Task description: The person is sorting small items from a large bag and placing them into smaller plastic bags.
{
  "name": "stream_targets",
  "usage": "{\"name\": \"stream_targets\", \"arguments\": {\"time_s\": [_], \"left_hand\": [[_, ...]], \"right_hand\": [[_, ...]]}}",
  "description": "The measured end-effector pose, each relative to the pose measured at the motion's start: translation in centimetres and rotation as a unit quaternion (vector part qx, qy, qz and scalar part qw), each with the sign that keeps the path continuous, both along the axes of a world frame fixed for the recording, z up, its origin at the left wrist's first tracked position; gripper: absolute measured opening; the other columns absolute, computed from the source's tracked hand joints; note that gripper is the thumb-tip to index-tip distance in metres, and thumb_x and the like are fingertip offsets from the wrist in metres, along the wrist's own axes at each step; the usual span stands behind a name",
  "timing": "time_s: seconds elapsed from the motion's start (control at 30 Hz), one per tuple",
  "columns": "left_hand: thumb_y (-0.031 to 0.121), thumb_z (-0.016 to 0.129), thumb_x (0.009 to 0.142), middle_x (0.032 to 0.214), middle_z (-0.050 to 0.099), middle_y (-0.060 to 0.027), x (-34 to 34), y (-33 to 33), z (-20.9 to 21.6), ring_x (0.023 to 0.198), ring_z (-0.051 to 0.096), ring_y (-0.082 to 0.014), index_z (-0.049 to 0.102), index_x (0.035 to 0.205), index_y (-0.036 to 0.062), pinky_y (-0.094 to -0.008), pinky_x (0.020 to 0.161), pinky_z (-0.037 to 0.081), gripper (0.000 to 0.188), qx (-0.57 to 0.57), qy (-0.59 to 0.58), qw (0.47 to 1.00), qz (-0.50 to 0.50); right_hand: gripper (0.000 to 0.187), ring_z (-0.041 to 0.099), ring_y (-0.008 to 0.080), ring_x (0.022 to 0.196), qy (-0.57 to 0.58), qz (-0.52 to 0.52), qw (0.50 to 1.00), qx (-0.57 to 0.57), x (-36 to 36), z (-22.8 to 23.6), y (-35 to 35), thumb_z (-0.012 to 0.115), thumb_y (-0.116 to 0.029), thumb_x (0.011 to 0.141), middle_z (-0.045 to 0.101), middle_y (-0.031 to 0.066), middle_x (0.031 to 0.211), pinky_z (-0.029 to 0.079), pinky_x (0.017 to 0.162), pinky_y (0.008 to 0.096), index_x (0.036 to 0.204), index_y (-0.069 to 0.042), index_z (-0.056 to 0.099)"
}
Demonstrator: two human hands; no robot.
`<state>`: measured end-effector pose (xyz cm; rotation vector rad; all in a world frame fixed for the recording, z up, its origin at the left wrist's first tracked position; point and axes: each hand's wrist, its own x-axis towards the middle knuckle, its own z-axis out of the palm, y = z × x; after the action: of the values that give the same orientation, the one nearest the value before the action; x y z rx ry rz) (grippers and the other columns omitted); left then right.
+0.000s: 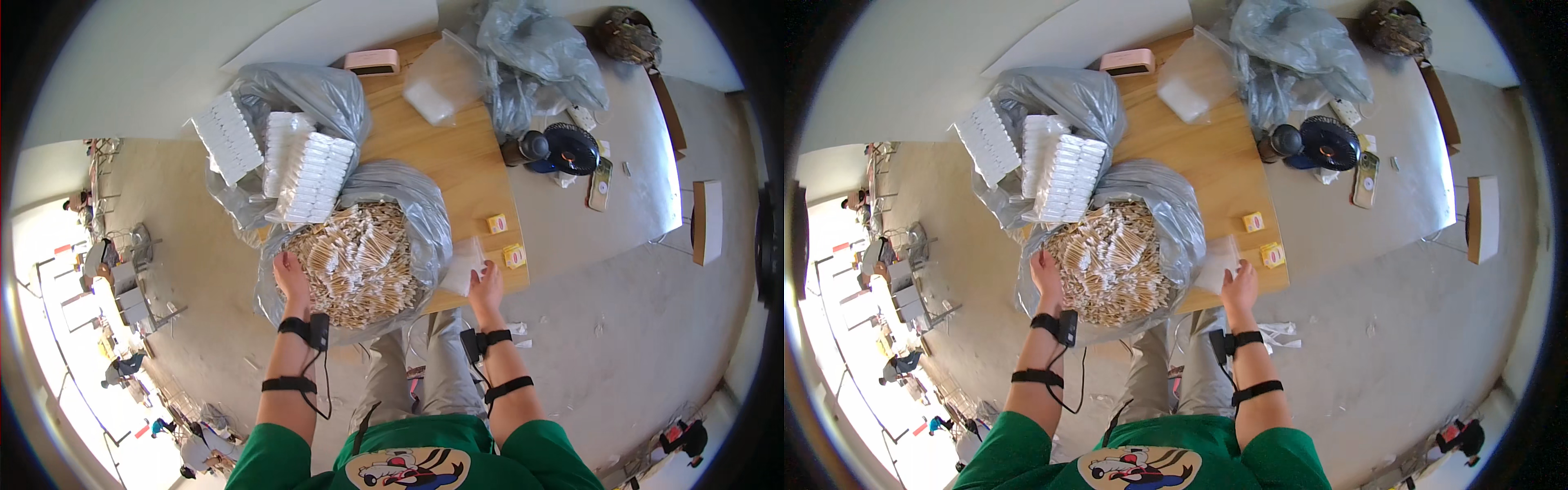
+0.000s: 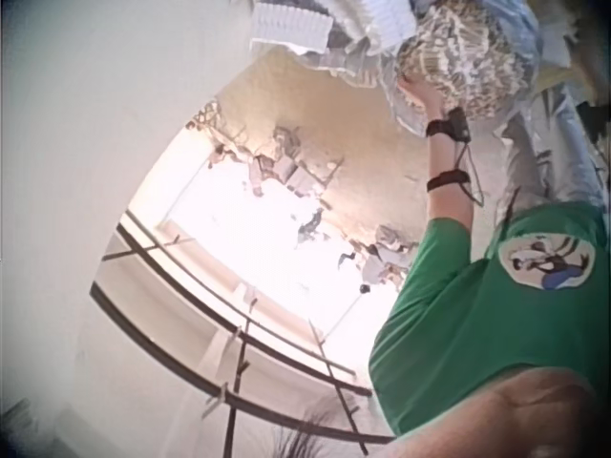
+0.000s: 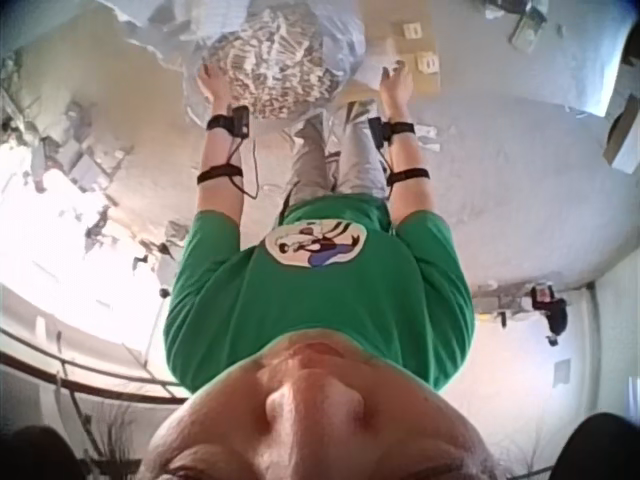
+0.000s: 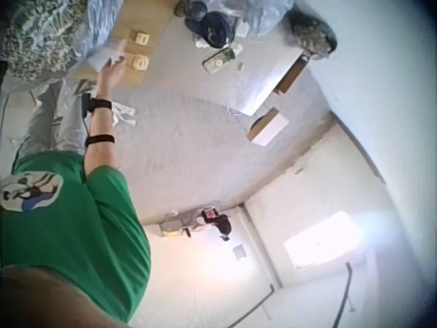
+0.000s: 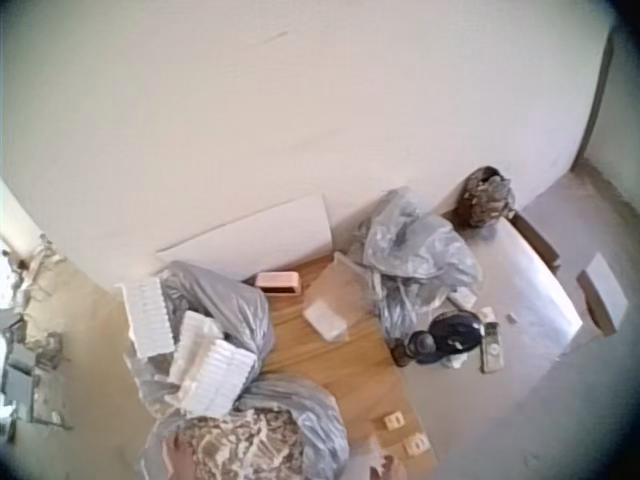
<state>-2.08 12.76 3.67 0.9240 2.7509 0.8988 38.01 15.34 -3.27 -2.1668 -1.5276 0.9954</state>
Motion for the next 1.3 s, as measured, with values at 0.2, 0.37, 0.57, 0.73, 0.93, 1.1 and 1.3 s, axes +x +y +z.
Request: {"name": "stream_targets", "arguments": {"time_s": [0.2,0.37,0.57,0.73,0.93,1.1,1.3], "left_hand": [[0.022,0.057,0.085,0.087,0.058,-0.0047,-0.1,6.0,-1.6,0.076,0.053,-0.0148,0.056,0.099,0.0006,-0.0284,0.068,0.043,0.025,-0.006,-0.326,0.945,0.032],[0.016,0.063,0.080,0.075,0.059,-0.0017,-1.2,7.3,-2.5,0.065,0.052,-0.0093,0.059,0.092,0.0036,-0.0230,0.056,0.041,0.018,-0.042,-0.435,0.899,0.012],[0.009,0.063,0.079,0.068,0.055,-0.0002,0.8,6.9,-0.2,0.057,0.044,-0.0095,0.059,0.079,0.0018,-0.0249,0.052,0.036,0.008,0.091,-0.428,0.882,0.173],[0.011,0.065,0.078,0.067,0.052,-0.0001,5.0,4.3,4.6,0.060,0.046,-0.0076,0.058,0.077,0.0007,-0.0241,0.054,0.040,0.013,-0.012,-0.179,0.978,-0.110],[0.009,0.062,0.078,0.070,0.058,-0.0096,16.3,3.3,8.4,0.062,0.056,-0.0177,0.060,0.085,0.0015,-0.0288,0.058,0.045,0.010,-0.132,-0.240,0.864,-0.422],[0.005,0.060,0.079,0.079,0.062,-0.0095,20.4,3.7,7.5,0.069,0.060,-0.0166,0.059,0.092,0.0017,-0.0276,0.063,0.048,0.013,-0.197,-0.349,0.828,-0.392],[0.008,0.057,0.083,0.086,0.061,-0.0059,19.5,2.0,5.3,0.075,0.058,-0.0111,0.058,0.097,0.0003,-0.0236,0.068,0.046,0.016,-0.155,-0.326,0.867,-0.342]], "right_hand": [[0.034,0.052,0.0311,0.088,-0.003,0.015,1.000,0.009,4.1,0.7,-0.7,0.060,-0.006,0.074,0.054,0.0145,0.092,0.043,0.075,0.0390,0.105,-0.003,0.048],[0.032,0.054,0.0284,0.085,0.019,0.022,0.999,-0.014,4.7,1.4,-1.0,0.058,-0.002,0.075,0.054,0.0130,0.090,0.045,0.073,0.0365,0.105,-0.003,0.048],[0.028,0.056,0.0260,0.076,0.067,-0.020,0.998,0.005,3.1,3.2,-0.3,0.059,-0.001,0.074,0.055,0.0118,0.085,0.046,0.069,0.0348,0.101,-0.003,0.050],[0.026,0.057,0.0265,0.077,0.204,-0.039,0.978,-0.005,-2.6,9.2,2.3,0.060,-0.002,0.074,0.056,0.0116,0.088,0.047,0.068,0.0339,0.100,-0.004,0.054],[0.028,0.057,0.0321,0.079,0.236,0.198,0.941,0.141,-6.3,14.6,3.1,0.059,-0.007,0.075,0.058,0.0148,0.093,0.048,0.066,0.0375,0.102,-0.006,0.055],[0.017,0.058,0.0285,0.069,0.264,0.113,0.957,0.034,-3.1,10.9,0.8,0.061,-0.006,0.076,0.057,0.0131,0.076,0.046,0.061,0.0363,0.092,-0.004,0.055],[0.023,0.047,0.0099,0.049,0.306,-0.350,0.885,0.006,7.9,-3.3,-0.1,0.070,-0.012,0.076,0.049,0.0008,0.061,0.038,0.042,0.0251,0.081,-0.003,0.049]]}}
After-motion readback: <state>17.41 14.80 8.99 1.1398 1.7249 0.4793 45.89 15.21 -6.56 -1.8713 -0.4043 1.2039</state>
